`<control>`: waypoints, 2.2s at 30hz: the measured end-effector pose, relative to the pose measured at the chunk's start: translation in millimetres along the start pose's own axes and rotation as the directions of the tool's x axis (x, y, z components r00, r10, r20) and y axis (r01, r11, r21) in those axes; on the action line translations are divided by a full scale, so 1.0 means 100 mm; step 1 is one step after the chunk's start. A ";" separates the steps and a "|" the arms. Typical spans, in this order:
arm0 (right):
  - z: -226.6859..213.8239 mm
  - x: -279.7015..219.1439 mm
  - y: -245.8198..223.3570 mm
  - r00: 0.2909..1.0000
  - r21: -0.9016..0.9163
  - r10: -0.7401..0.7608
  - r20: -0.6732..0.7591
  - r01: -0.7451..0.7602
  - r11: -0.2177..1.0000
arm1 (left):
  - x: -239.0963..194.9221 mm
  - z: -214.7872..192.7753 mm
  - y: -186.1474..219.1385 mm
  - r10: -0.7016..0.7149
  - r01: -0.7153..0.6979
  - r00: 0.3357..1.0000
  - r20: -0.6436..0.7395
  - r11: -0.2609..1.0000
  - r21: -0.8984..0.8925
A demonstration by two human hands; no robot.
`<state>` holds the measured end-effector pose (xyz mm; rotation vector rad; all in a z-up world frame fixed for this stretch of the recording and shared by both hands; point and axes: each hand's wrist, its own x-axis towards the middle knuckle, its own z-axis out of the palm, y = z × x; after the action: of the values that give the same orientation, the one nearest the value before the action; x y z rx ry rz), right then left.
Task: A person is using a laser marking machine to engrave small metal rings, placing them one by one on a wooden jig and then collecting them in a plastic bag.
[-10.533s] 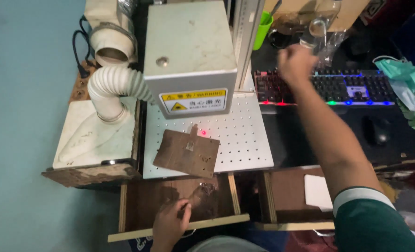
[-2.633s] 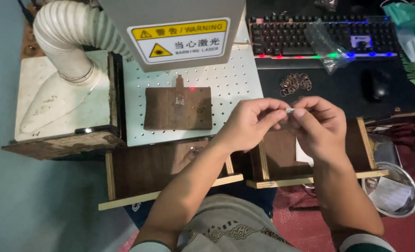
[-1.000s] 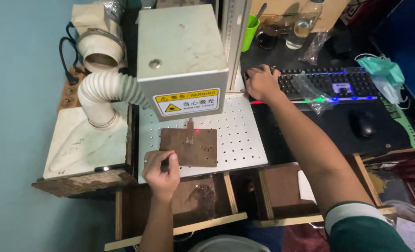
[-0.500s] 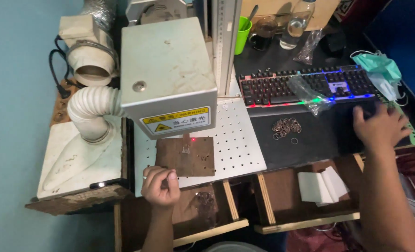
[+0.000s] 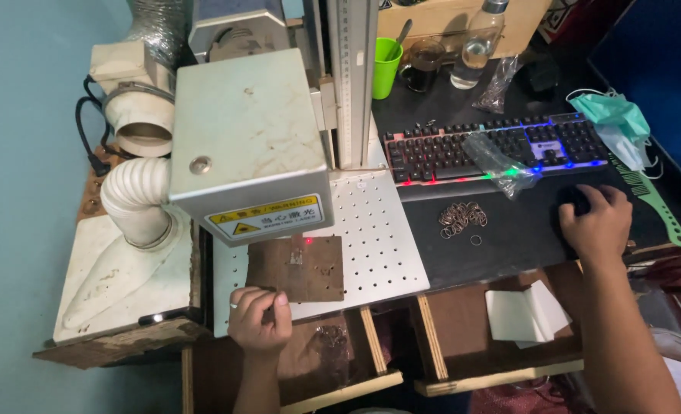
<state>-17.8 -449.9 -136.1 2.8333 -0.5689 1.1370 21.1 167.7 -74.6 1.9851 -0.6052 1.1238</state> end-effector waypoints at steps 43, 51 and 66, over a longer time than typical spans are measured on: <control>0.02 -0.11 0.04 0.999 0.065 -0.031 -0.023 0.033 0.997 | 0.04 0.06 0.02 0.082 -0.081 0.996 -0.019 0.996 0.033; 0.02 -0.10 0.03 0.999 0.056 -0.031 -0.021 0.032 0.998 | 0.01 0.07 -0.01 0.084 -0.084 0.996 -0.028 0.996 0.017; -0.04 0.15 0.30 0.998 0.475 0.048 -0.045 -0.021 0.880 | 0.06 0.02 0.09 0.028 -0.030 0.999 0.031 0.999 0.040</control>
<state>-20.5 -481.8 -125.7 3.1824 -0.3776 1.5469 18.9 160.7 -66.7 2.0374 -0.6334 1.1335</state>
